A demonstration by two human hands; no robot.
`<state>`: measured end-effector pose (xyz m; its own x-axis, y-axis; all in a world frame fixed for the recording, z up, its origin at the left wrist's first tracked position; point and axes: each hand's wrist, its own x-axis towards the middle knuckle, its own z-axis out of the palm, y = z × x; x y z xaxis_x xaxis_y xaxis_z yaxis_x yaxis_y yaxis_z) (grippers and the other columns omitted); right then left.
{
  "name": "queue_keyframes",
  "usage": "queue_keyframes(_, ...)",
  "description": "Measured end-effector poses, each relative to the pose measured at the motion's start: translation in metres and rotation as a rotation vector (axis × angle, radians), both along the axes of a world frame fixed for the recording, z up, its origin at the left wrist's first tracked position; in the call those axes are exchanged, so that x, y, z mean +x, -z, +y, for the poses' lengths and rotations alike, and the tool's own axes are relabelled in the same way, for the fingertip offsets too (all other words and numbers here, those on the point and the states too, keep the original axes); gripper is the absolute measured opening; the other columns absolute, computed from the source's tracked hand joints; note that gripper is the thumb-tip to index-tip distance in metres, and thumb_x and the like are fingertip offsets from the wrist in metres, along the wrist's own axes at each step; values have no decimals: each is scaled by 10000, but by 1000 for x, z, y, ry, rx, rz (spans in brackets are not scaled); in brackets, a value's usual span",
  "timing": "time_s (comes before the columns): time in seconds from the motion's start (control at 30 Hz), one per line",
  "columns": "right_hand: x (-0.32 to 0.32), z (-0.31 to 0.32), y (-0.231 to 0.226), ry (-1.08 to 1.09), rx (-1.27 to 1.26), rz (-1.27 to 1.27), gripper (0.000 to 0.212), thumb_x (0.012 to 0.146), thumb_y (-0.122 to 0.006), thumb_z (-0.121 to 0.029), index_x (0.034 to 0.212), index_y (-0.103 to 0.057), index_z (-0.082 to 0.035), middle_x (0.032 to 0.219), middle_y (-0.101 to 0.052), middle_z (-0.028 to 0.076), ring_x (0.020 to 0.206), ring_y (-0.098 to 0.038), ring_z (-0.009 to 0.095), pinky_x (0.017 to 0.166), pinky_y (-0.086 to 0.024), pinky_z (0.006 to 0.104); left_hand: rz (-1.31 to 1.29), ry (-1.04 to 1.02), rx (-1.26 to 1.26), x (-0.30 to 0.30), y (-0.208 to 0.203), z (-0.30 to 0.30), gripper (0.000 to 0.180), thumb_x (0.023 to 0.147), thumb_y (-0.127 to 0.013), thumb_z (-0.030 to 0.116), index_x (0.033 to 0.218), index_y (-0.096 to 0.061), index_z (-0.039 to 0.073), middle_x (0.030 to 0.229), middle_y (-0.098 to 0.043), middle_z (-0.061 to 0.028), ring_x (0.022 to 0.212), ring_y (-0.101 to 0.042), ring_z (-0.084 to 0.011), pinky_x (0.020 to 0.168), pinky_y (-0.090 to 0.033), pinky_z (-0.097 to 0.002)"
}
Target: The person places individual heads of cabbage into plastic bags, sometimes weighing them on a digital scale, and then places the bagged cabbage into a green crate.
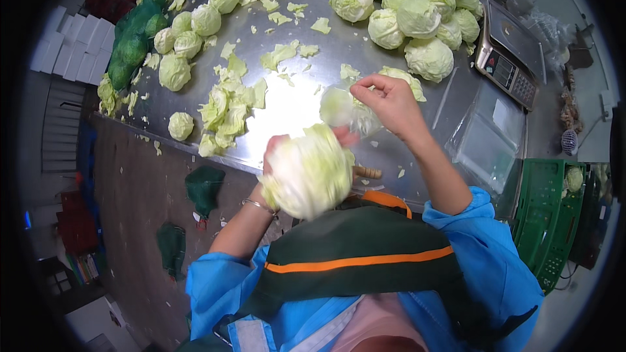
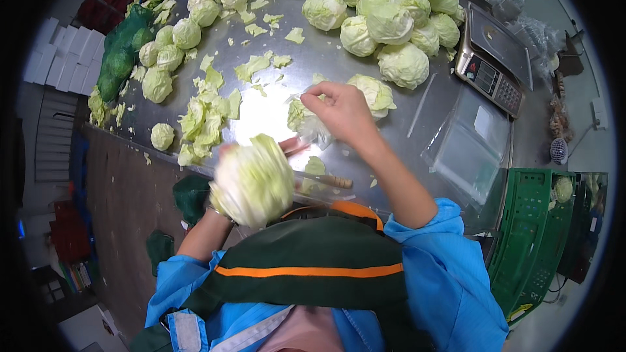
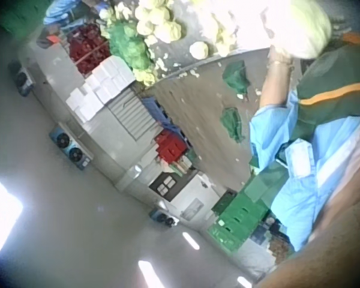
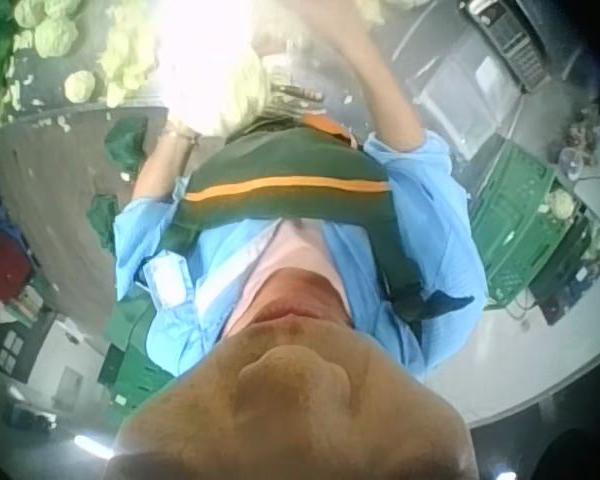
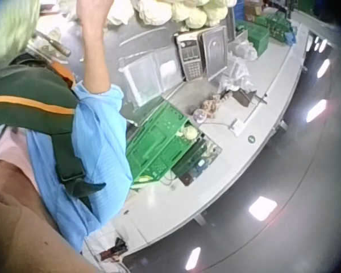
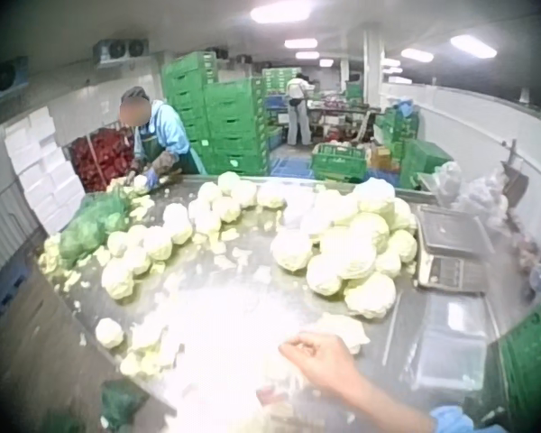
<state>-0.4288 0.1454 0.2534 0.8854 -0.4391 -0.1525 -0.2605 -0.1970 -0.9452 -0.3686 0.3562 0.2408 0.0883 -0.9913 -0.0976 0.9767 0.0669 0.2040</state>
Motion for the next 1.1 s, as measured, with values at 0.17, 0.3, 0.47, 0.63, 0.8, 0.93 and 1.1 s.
queue_keyframes(0.17,-9,24,-12,270,583,-127,212,828,-615,-181,933,-643,1,748,-628,46,645,-553,77,575,-430,212,111,-227,118,1,19,-34,706,859,-389,519,1375,-272,51,1395,-327,-153,1152,-468,-342,908,-425,-503)
queue_keyframes(0.3,-12,7,11,359,516,-292,161,842,-622,-148,918,-647,-9,753,-628,38,653,-553,54,593,-436,188,190,-108,173,-12,49,-30,719,842,-393,577,1359,-306,85,1365,-355,-177,1197,-404,-414,967,-333,-594)
queue_keyframes(0.47,-22,10,21,285,484,-243,137,867,-592,-147,918,-612,-22,729,-595,-7,534,-482,22,461,-353,169,-48,27,513,11,16,-12,671,838,-464,529,1327,-318,94,1282,-417,-179,1115,-487,-400,873,-437,-577)
queue_keyframes(0.63,-19,15,20,135,745,-188,122,874,-583,-161,895,-587,-41,628,-529,-54,482,-401,-5,418,-275,167,-180,17,532,26,13,-37,732,819,-463,602,1346,-315,116,1275,-411,-132,1099,-480,-376,868,-443,-564)
queue_keyframes(0.8,-35,16,34,2,501,-180,112,860,-596,-157,911,-603,-57,640,-522,-48,511,-430,22,455,-338,180,-128,-271,339,22,74,-37,749,821,-473,591,1384,-276,138,1387,-322,-173,1240,-374,-350,963,-338,-589)
queue_keyframes(0.93,-42,-34,14,87,-407,-363,122,835,-616,-132,929,-610,-54,671,-543,-1,566,-451,47,506,-371,209,178,-581,86,-9,71,4,796,754,-556,558,1372,-296,128,1405,-283,-170,1246,-351,-357,1044,-228,-586)
queue_keyframes(1.1,-36,-15,-6,62,-158,-115,108,843,-589,-125,840,-583,-17,519,-434,-35,461,-342,27,426,-269,225,-243,-441,-32,-5,-7,16,1177,494,-777,596,1341,-270,-46,1400,-188,-298,1158,-452,-392,917,-448,-489)
